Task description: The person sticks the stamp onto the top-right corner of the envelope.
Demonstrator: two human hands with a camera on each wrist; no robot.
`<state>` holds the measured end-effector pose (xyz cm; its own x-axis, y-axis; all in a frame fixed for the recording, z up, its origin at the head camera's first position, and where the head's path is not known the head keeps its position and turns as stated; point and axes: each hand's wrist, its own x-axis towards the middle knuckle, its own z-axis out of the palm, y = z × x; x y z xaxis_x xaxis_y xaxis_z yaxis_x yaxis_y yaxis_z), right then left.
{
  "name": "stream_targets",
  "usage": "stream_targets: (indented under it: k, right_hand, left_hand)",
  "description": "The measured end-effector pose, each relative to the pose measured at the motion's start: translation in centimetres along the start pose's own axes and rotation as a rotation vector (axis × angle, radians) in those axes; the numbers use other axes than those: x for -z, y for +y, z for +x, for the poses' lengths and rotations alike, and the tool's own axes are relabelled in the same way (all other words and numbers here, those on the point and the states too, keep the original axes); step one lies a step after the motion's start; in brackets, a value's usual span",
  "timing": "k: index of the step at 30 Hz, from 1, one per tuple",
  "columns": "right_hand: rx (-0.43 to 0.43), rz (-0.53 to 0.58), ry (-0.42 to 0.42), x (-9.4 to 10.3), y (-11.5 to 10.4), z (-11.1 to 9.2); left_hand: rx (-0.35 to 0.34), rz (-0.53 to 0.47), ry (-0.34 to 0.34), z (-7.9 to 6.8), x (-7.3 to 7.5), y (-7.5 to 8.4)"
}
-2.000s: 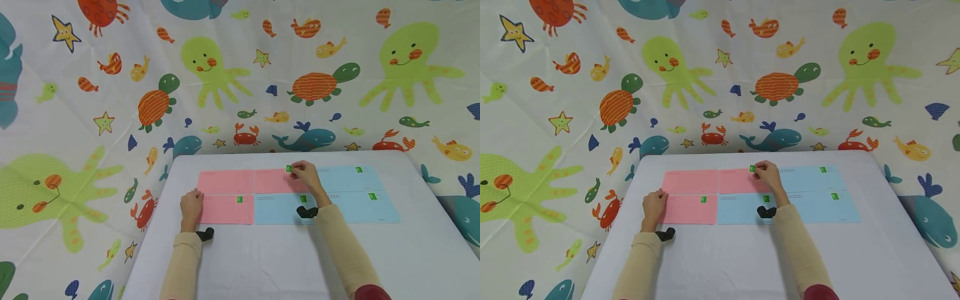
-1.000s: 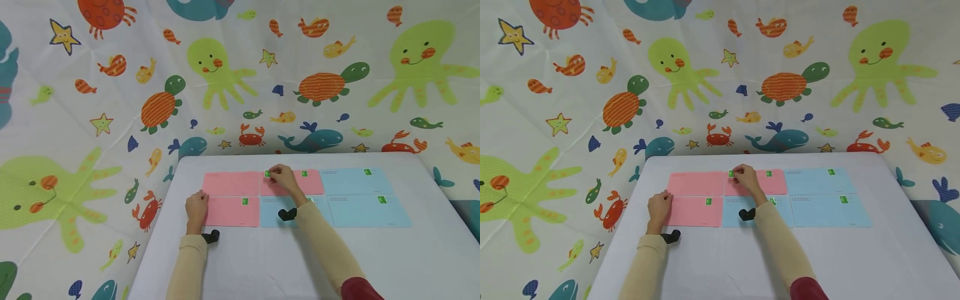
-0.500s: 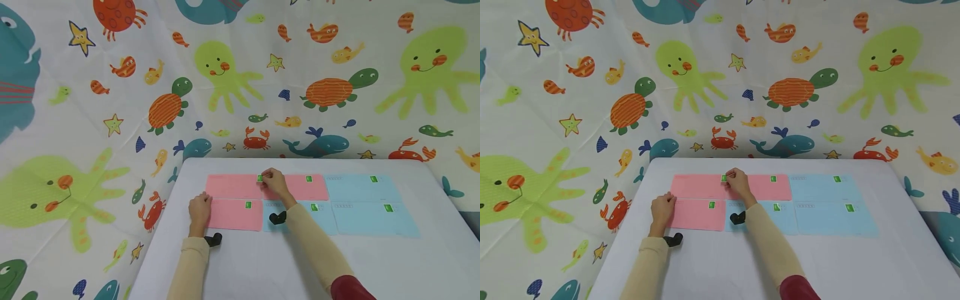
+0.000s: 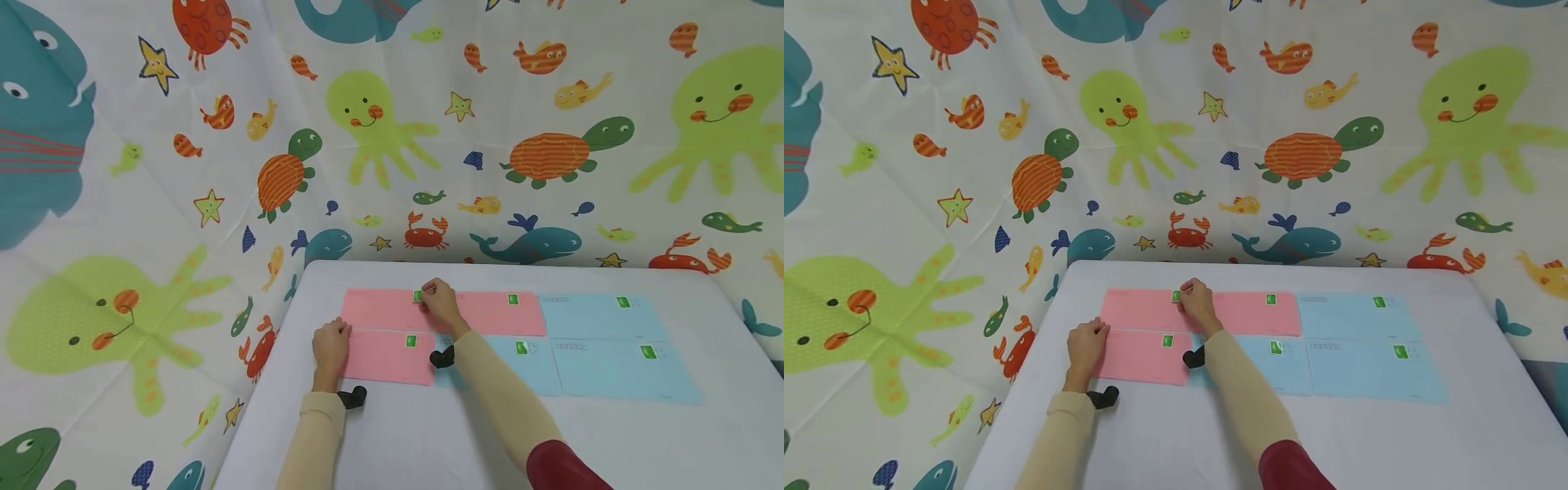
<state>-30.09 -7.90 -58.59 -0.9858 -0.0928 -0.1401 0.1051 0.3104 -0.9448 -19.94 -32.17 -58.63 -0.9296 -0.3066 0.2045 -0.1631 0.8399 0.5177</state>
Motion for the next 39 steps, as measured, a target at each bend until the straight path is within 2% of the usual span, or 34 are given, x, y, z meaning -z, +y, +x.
stream_targets:
  k: [1, 8, 15, 26, 29, 34, 39]
  right_hand:
    - [0.004, -0.007, -0.002, -0.2, 0.0, 0.0]
    - [0.088, -0.240, 0.054, -1.1, 0.2, 0.5]
    - [0.165, -0.374, 0.023, -1.6, 0.1, 0.9]
    - [0.231, -0.573, -0.018, -1.6, -0.4, 1.2]
    - [0.247, -0.582, -0.017, -1.4, -0.4, 1.0]
    - [0.225, -0.500, -0.023, -0.8, -0.4, 0.5]
    - [0.226, -0.422, 0.043, 0.3, -0.5, 0.0]
  left_hand:
    - [0.008, 0.000, 0.000, 0.0, -0.1, 0.0]
    - [0.036, -0.026, -0.004, 0.0, -0.4, 0.0]
    - [0.031, -0.021, -0.005, 0.1, -0.4, 0.2]
    - [0.029, -0.040, 0.001, 0.3, -0.7, 0.5]
    - [0.040, -0.046, -0.009, 0.3, -0.9, 0.5]
    - [0.058, -0.049, -0.002, 0.3, -1.2, 0.3]
    - [0.051, -0.033, 0.004, 0.5, -1.0, -0.2]
